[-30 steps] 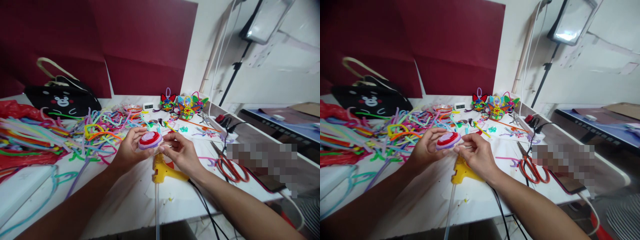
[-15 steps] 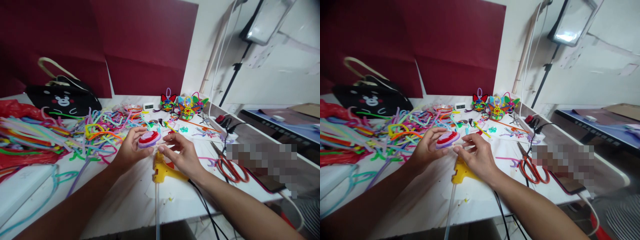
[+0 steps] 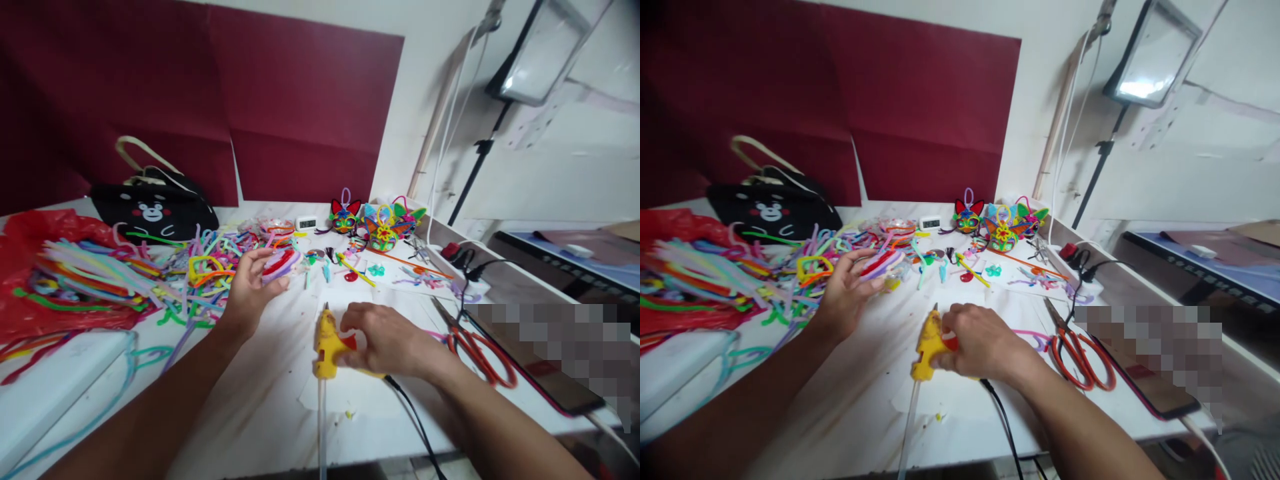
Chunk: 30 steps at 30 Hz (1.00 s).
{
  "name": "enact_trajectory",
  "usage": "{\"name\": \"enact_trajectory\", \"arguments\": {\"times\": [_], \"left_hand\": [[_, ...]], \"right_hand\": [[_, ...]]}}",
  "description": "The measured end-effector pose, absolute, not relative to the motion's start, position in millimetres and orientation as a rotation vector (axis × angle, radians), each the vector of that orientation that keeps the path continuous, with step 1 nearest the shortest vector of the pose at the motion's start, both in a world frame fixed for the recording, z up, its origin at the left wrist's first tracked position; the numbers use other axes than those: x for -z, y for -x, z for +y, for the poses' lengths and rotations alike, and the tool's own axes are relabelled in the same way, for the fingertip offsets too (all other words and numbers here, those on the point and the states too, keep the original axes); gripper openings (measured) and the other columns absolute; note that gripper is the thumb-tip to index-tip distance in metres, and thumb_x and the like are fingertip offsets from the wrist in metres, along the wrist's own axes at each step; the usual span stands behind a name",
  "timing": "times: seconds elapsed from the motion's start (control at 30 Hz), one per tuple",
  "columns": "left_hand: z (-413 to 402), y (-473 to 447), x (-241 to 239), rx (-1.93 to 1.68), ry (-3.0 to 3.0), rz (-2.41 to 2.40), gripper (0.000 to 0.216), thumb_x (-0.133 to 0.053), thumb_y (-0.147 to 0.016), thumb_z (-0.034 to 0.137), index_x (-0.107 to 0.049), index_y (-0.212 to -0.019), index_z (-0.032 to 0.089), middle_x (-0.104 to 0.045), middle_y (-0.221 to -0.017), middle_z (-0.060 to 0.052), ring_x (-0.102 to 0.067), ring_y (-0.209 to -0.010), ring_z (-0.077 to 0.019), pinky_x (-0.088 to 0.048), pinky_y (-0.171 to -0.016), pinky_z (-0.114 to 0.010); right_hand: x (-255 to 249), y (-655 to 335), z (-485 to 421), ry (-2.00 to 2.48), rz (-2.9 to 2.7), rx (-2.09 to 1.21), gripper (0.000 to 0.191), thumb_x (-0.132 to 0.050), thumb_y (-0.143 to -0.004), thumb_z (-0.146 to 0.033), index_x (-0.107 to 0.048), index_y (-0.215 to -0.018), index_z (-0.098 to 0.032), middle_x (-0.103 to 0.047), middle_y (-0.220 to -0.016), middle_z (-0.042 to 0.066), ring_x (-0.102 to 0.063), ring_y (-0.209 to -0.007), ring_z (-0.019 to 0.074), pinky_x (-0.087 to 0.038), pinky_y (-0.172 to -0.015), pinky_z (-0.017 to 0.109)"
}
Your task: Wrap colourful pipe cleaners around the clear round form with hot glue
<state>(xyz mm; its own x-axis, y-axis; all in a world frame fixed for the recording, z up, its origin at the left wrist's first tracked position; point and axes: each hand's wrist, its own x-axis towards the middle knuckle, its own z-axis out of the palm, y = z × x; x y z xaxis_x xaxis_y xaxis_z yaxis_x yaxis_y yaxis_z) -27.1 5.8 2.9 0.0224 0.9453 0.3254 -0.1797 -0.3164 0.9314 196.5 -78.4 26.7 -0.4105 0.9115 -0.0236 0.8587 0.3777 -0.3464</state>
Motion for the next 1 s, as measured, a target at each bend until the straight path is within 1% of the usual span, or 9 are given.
{"name": "enact_trajectory", "arguments": {"times": [0.1,0.23,0.37,0.47,0.57,0.63,0.77,0.87,1.0], "left_hand": [[6.2,29.8,-5.6,-1.514,-1.323,0.878,0.057,-0.084,-0.060,0.031,-0.053,-0.108,0.025,-0.066,-0.111,-0.004,-0.065,-0.103,-0.0245,-0.054,-0.076,-0.032],[5.6,30.7,-7.9,-1.518,-1.281,0.881,0.060,-0.084,-0.060,0.028,-0.052,-0.110,0.024,-0.065,-0.112,-0.004,-0.065,-0.100,-0.0219,-0.053,-0.071,-0.027],[12.0,30.9,-7.0,-1.580,-1.196,0.874,0.062,-0.084,-0.054,0.025,-0.053,-0.108,0.022,-0.065,-0.110,-0.005,-0.065,-0.096,-0.0214,-0.052,-0.067,-0.025],[19.4,31.8,-4.2,-1.636,-1.110,0.874,0.058,-0.082,-0.052,0.024,-0.057,-0.104,0.022,-0.066,-0.105,-0.004,-0.065,-0.082,-0.0185,-0.053,-0.061,-0.025],[23.7,33.2,-1.2,-1.650,-1.052,0.865,0.049,-0.080,-0.055,0.022,-0.059,-0.100,0.024,-0.068,-0.097,-0.002,-0.064,-0.070,-0.0161,-0.052,-0.056,-0.026],[23.1,33.4,-0.3,-1.633,-1.033,0.825,0.047,-0.079,-0.057,0.022,-0.060,-0.100,0.025,-0.069,-0.094,-0.002,-0.064,-0.070,-0.0163,-0.052,-0.057,-0.026],[14.2,30.5,-3.0,-1.559,-1.020,0.713,0.051,-0.080,-0.058,0.021,-0.059,-0.105,0.023,-0.071,-0.102,-0.003,-0.067,-0.080,-0.0179,-0.053,-0.069,-0.028],[6.3,27.8,-7.0,-1.514,-1.041,0.659,0.056,-0.081,-0.057,0.021,-0.058,-0.107,0.022,-0.070,-0.109,-0.005,-0.068,-0.088,-0.0196,-0.052,-0.074,-0.029],[0.8,26.7,-10.1,-1.491,-1.083,0.591,0.060,-0.082,-0.056,0.020,-0.055,-0.109,0.021,-0.067,-0.118,-0.008,-0.067,-0.094,-0.0218,-0.051,-0.074,-0.028]], "right_hand": [[-25.6,-191.2,-82.6,1.623,-2.693,-0.389,0.038,-0.073,-0.075,-0.037,-0.069,-0.105,-0.013,-0.068,-0.109,0.015,-0.065,-0.098,0.0317,-0.050,-0.080,0.039],[-21.7,-181.2,-86.9,1.634,-2.751,-0.296,0.039,-0.062,-0.077,-0.029,-0.065,-0.112,-0.011,-0.066,-0.111,0.017,-0.064,-0.101,0.0330,-0.052,-0.079,0.041],[-20.2,-178.3,-89.4,1.652,-2.716,-0.223,0.036,-0.059,-0.076,-0.027,-0.064,-0.107,-0.011,-0.065,-0.105,0.016,-0.065,-0.091,0.0307,-0.051,-0.070,0.038],[-22.8,-183.4,-91.2,1.610,-2.619,-0.166,0.033,-0.057,-0.073,-0.024,-0.062,-0.104,-0.013,-0.063,-0.102,0.013,-0.064,-0.077,0.0254,-0.046,-0.062,0.035],[-26.3,-191.1,-92.1,1.503,-2.425,-0.181,0.029,-0.057,-0.072,-0.019,-0.059,-0.101,-0.014,-0.060,-0.100,0.010,-0.060,-0.075,0.0212,-0.043,-0.063,0.033],[-27.3,-194.9,-91.3,1.380,-2.250,-0.238,0.025,-0.059,-0.073,-0.017,-0.057,-0.098,-0.016,-0.058,-0.097,0.007,-0.057,-0.076,0.0189,-0.042,-0.065,0.031],[-26.7,-195.9,-89.3,1.124,-1.945,-0.507,0.025,-0.071,-0.071,-0.019,-0.058,-0.093,-0.019,-0.055,-0.086,0.001,-0.050,-0.070,0.0142,-0.039,-0.060,0.027],[-27.5,-192.6,-90.3,0.982,-1.778,-0.782,0.029,-0.074,-0.071,-0.018,-0.062,-0.097,-0.020,-0.056,-0.089,0.000,-0.051,-0.069,0.0126,-0.039,-0.056,0.024],[-30.7,-189.5,-93.4,0.884,-1.639,-0.941,0.032,-0.078,-0.067,-0.014,-0.066,-0.096,-0.022,-0.060,-0.092,0.000,-0.054,-0.068,0.0110,-0.042,-0.056,0.021]]}}
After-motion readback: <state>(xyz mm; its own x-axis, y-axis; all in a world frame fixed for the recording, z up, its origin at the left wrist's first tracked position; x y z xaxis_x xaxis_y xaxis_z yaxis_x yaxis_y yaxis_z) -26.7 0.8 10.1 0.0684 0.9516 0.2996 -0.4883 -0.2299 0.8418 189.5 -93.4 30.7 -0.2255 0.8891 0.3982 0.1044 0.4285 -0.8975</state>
